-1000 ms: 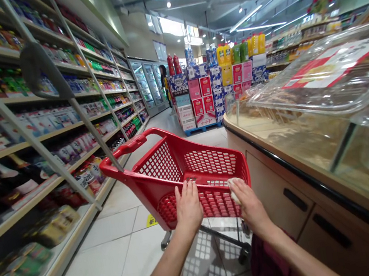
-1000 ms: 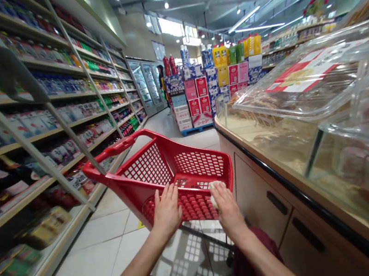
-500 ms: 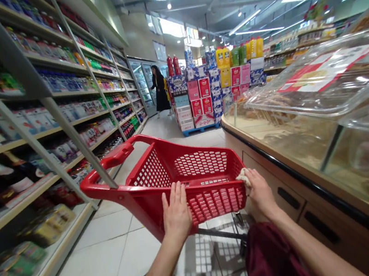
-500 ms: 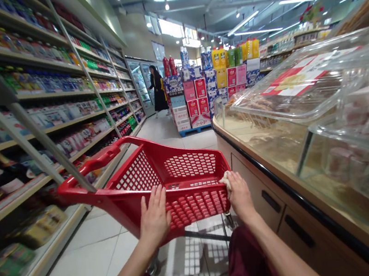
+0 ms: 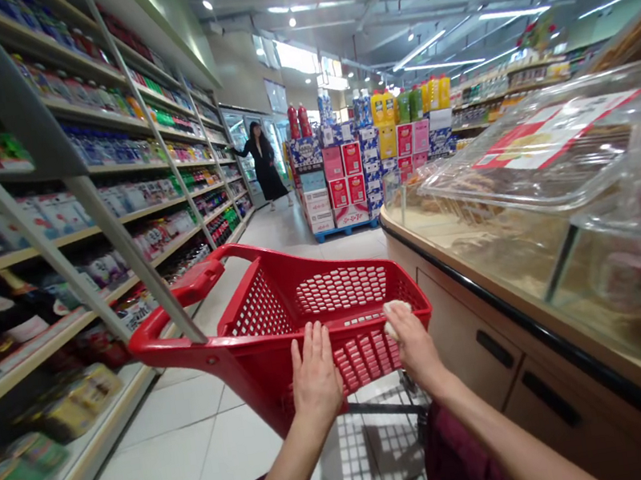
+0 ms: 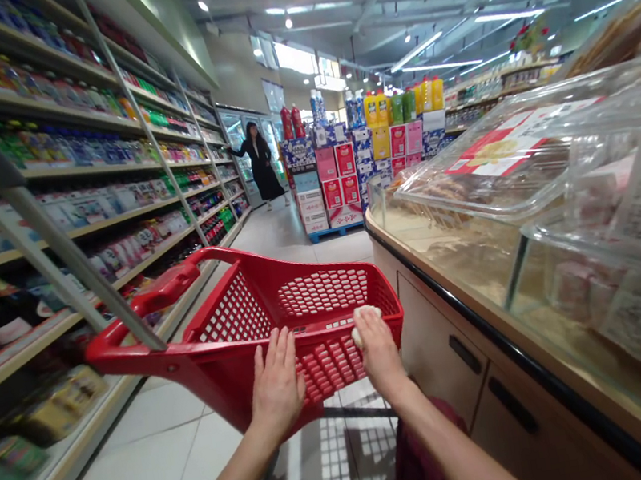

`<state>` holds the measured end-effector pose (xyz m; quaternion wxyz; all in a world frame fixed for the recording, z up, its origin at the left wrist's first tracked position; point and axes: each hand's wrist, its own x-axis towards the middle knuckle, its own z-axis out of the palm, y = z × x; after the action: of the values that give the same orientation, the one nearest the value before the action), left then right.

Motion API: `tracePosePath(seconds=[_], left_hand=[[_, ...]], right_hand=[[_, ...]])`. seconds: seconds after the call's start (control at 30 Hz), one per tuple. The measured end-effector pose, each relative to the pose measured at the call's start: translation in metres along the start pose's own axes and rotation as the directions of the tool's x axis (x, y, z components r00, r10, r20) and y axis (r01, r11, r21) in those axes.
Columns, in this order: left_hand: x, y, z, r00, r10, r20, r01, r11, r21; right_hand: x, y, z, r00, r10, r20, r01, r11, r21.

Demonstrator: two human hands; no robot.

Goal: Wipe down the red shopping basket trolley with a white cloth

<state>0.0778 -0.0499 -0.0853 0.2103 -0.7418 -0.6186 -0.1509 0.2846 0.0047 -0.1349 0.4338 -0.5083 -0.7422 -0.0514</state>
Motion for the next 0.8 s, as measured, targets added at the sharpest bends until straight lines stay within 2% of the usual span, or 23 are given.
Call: tracePosePath(seconds=[0.07,0.1,0.23,0.3,0.43,0.5,0.57,0.63,0.67,0.7,0.8], left_hand=[[0.000,-0.002,-0.003,1.000,0.025,0.003,-0.025,1.000,-0.001],[0.001,-0.006,-0.004,0.999,0.032,-0.002,-0.032,0.999,0.000],[0.003,-0.026,-0.012,0.997,-0.063,-0.045,0.065,0.998,0.027],[0.004,-0.033,-0.014,0.994,-0.101,-0.035,0.102,0.994,0.036],[0.005,-0.034,-0.017,0.993,-0.120,-0.016,0.120,0.992,0.046],[0.004,-0.032,-0.018,0.993,-0.119,-0.013,0.119,0.992,0.043],[0.002,-0.029,-0.019,0.994,-0.112,-0.007,0.113,0.993,0.032],[0.000,-0.024,-0.020,0.993,-0.114,-0.007,0.114,0.993,0.025],[-0.001,-0.022,-0.020,0.993,-0.116,-0.011,0.117,0.993,0.026],[-0.001,-0.020,-0.020,0.993,-0.118,-0.017,0.118,0.993,0.026],[-0.004,-0.013,-0.020,0.994,-0.103,-0.025,0.104,0.994,0.018]], right_hand=[[0.002,-0.011,0.003,0.993,-0.103,0.053,0.102,0.994,0.027],[0.003,-0.010,0.002,0.992,-0.112,0.058,0.111,0.994,0.019],[0.006,0.016,-0.006,0.994,0.080,-0.074,-0.087,0.991,-0.098],[0.005,0.017,-0.004,0.989,0.100,-0.105,-0.112,0.987,-0.117],[0.002,-0.008,0.010,0.995,-0.096,0.009,0.096,0.994,-0.060],[0.003,-0.007,0.009,0.992,-0.122,0.021,0.123,0.991,-0.056],[0.003,0.007,0.003,0.998,-0.031,-0.048,0.027,0.995,-0.093],[0.003,0.022,-0.002,0.987,0.074,-0.142,-0.091,0.988,-0.123],[0.002,0.025,-0.003,0.982,0.091,-0.168,-0.112,0.986,-0.122],[0.001,0.026,-0.003,0.982,0.078,-0.172,-0.098,0.989,-0.113],[-0.001,0.017,0.001,0.995,-0.071,-0.073,0.067,0.996,-0.056]])
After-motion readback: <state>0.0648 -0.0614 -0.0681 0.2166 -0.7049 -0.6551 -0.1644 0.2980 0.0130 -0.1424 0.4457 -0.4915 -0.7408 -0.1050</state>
